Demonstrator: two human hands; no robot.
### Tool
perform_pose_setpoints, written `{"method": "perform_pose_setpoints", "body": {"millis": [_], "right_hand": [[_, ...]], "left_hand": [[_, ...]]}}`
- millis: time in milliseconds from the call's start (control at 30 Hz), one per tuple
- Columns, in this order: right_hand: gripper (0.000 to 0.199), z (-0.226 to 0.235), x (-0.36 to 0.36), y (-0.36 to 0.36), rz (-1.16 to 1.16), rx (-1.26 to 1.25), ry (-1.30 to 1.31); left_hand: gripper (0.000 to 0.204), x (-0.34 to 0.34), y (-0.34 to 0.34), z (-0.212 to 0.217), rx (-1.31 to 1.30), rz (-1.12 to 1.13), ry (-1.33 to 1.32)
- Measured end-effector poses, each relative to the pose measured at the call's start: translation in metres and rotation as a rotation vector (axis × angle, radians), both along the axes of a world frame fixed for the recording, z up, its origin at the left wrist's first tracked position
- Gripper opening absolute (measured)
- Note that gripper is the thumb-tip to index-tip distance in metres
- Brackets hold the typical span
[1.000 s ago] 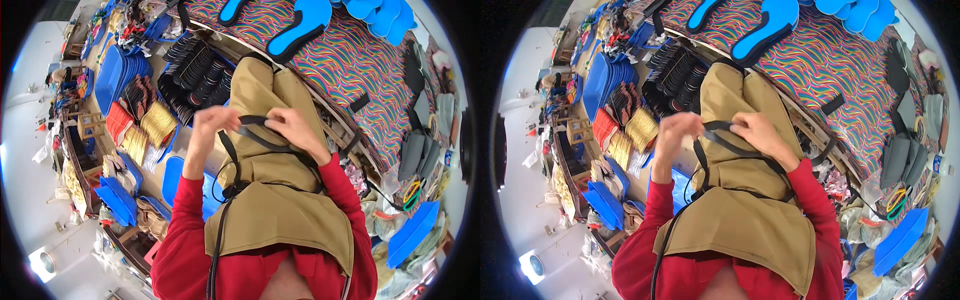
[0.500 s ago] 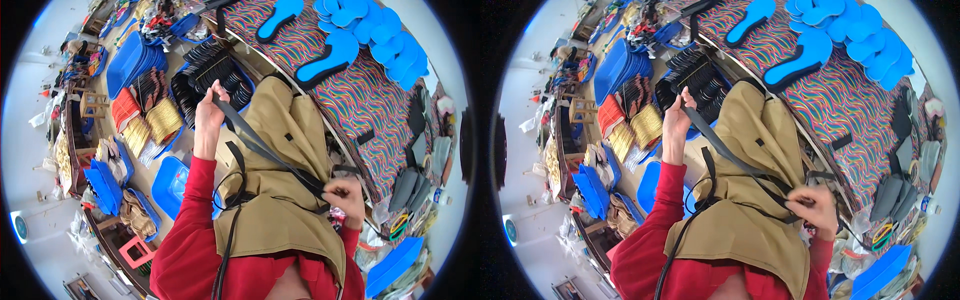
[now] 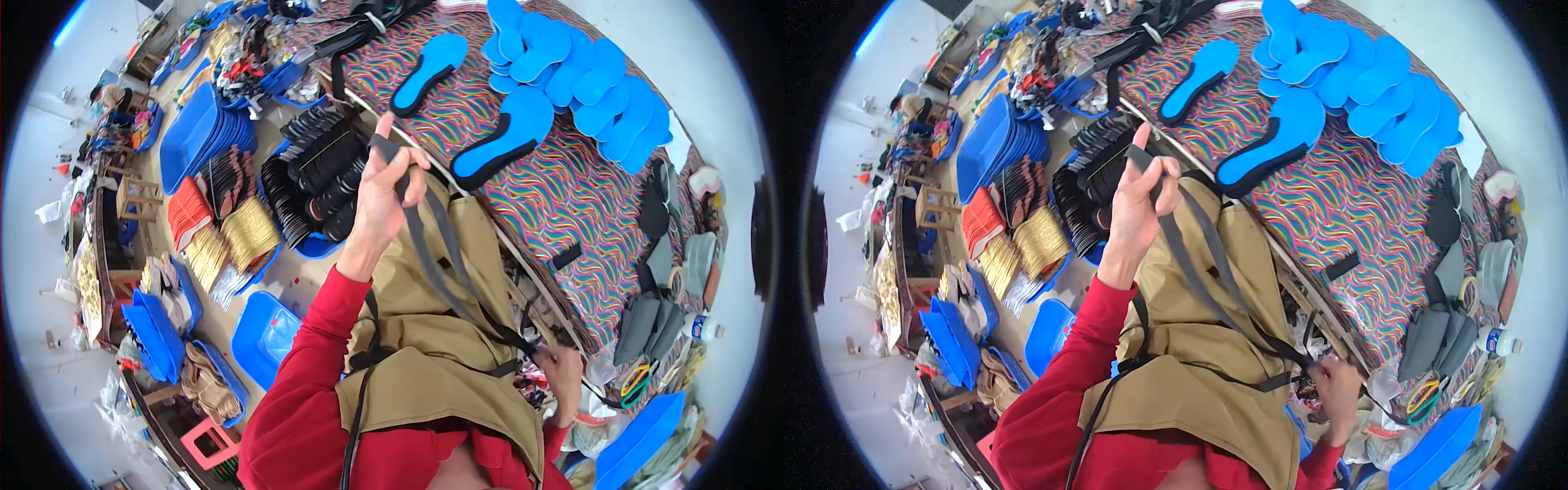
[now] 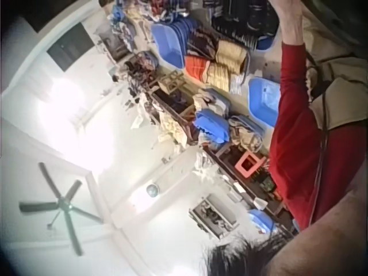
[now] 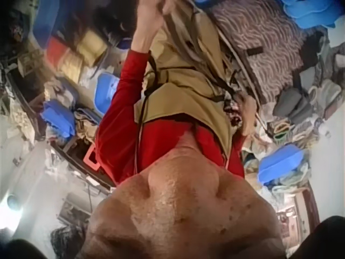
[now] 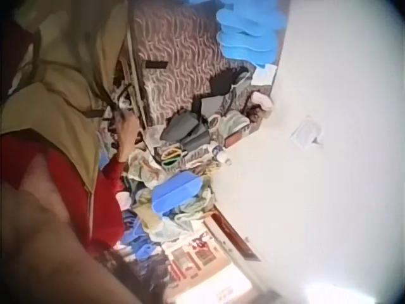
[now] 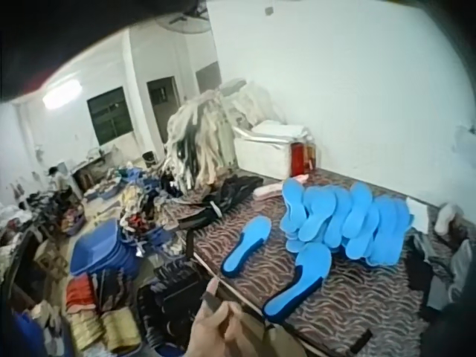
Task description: The person attaches edging strips around the perimeters of shoe insoles by hand and cuts the excess strip material using snips.
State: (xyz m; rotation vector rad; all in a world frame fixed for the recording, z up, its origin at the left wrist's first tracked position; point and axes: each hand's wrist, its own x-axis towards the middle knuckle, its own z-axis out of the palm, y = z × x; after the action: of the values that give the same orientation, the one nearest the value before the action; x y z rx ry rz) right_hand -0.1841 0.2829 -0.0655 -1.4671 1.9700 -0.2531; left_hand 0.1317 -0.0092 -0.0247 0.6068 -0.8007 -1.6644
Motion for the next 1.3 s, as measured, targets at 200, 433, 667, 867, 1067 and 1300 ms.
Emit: {"method": "perform_pose_setpoints", "body": {"millis": [200,433,667,867,1067,1300], "right_hand": [[0.011,0.036,0.086,-0.134,-0.268,-0.471,-0.734],[0.021,0.059,0.139,-0.233,0.046,-0.355,-1.011],[0.014,0.052,0.134,-0.219,-0.086,-0.340,-1.193],[0.011,0.041,0.133,-0.202,-0.068,-0.256,-1.188],[0.013,0.043,0.122,-0.196,-0.018,-0.334,-1.075],[0.008,0.056,0.094,-0.199,-0.026,-0.377,-0.894]], "left_hand": [[0.081,-0.029,0.033,0.020,-0.087,-0.158,-0.277],[0.095,-0.017,0.059,0.023,-0.080,-0.360,-0.592],[0.108,0.019,0.043,-0.018,-0.028,-0.190,-0.242],[0.089,0.052,0.041,-0.050,0.046,0.127,-0.490],[0.083,0.118,0.038,-0.064,-0.327,0.327,-1.394],[0.069,0.136,0.051,-0.056,0.156,0.003,0.005]]}}
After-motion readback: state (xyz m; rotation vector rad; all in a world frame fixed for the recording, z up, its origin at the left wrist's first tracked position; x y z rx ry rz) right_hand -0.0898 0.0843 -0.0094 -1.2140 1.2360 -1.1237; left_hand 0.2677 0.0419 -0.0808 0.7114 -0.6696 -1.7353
